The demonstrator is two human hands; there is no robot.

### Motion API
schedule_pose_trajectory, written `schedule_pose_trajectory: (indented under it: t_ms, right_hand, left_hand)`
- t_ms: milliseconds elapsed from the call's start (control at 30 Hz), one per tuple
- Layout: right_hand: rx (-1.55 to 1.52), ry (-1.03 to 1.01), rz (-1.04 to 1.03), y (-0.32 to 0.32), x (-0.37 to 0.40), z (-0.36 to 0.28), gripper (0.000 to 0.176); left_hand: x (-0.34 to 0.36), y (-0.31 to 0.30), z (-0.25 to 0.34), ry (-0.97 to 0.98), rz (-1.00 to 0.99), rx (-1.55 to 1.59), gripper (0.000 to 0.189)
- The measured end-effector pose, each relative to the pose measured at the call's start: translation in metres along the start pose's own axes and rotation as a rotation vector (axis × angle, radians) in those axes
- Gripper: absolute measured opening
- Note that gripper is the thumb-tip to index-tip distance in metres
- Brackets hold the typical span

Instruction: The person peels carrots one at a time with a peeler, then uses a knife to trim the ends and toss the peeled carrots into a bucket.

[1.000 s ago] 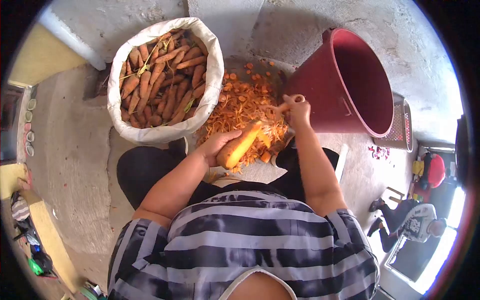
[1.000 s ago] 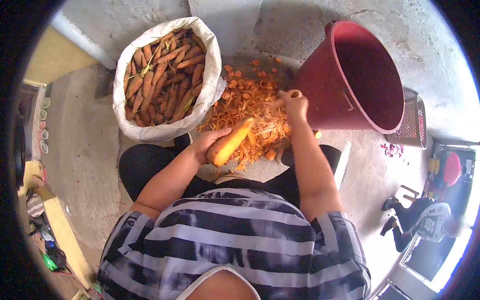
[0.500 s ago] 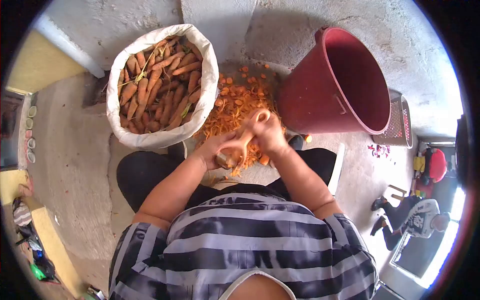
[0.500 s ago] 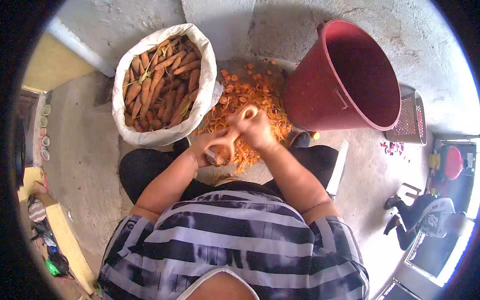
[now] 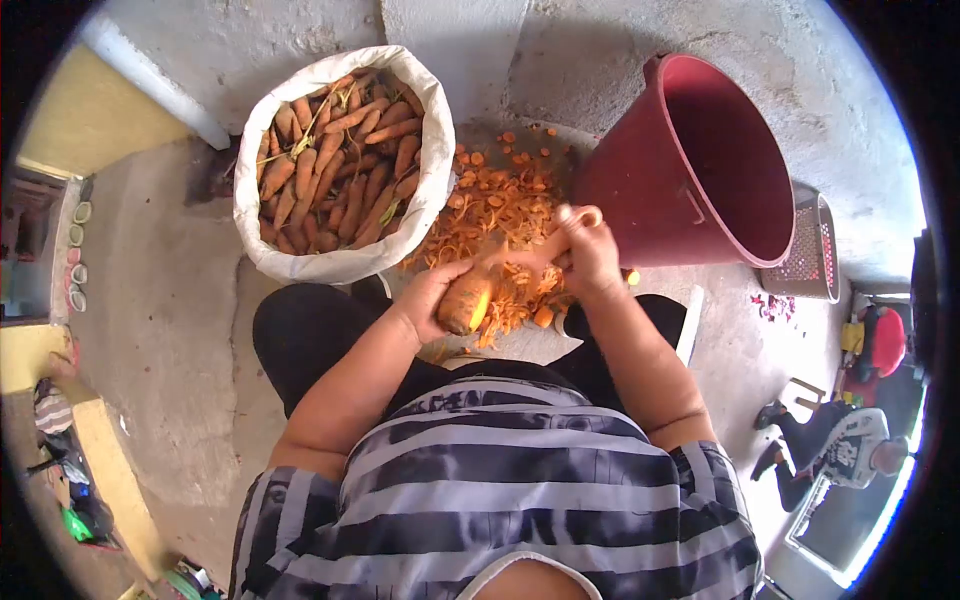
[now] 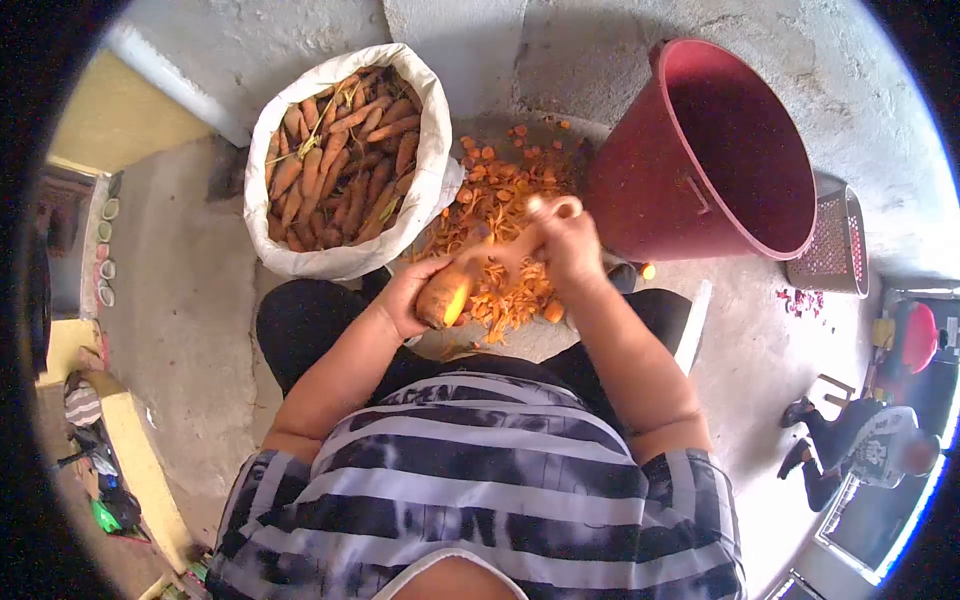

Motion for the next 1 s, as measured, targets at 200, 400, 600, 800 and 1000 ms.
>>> schedule_pose_trajectory:
  t_ms: [200, 400, 600, 800, 1000]
  right_hand:
    - [-0.028, 0.105, -0.248, 0.065, 0.033, 0.006, 0.023]
    - [-0.015, 0.089, 0.096, 0.007, -0.030, 0.027, 0.022]
    - [0.261, -0.120, 0.542, -0.125, -0.089, -0.012, 0.028]
    - [0.172, -0.018, 0.108, 0.009, -0.011, -0.007, 0.021]
    - [0.243, 0.090, -0.055, 0.041, -0.008, 0.021, 0.017]
  left_hand:
    - [-0.013, 0.004, -0.015, -0.096, -0.056, 0.142, 0.029]
    - [-0.022, -0.006, -0.015, -0.112, -0.105, -0.089, 0.036]
    - [-0.016, -0.008, -0.006, -0.063, -0.036, -0.129, 0.042]
    - [-0.022, 0.001, 0.001, -0.071, -0.098, -0.003, 0.046]
    - [-0.025, -0.002, -0.001, -0.045, -0.154, -0.189, 0.041]
Point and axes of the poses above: each hand's wrist, its own x-axis away from the middle knuckle, its own y-axis out of the palm, z = x × y, the point moved 9 cm from there along -x, towards the middle knuckle, and after that the axes turned 2 degrees about -z, right-handed, at the moved point
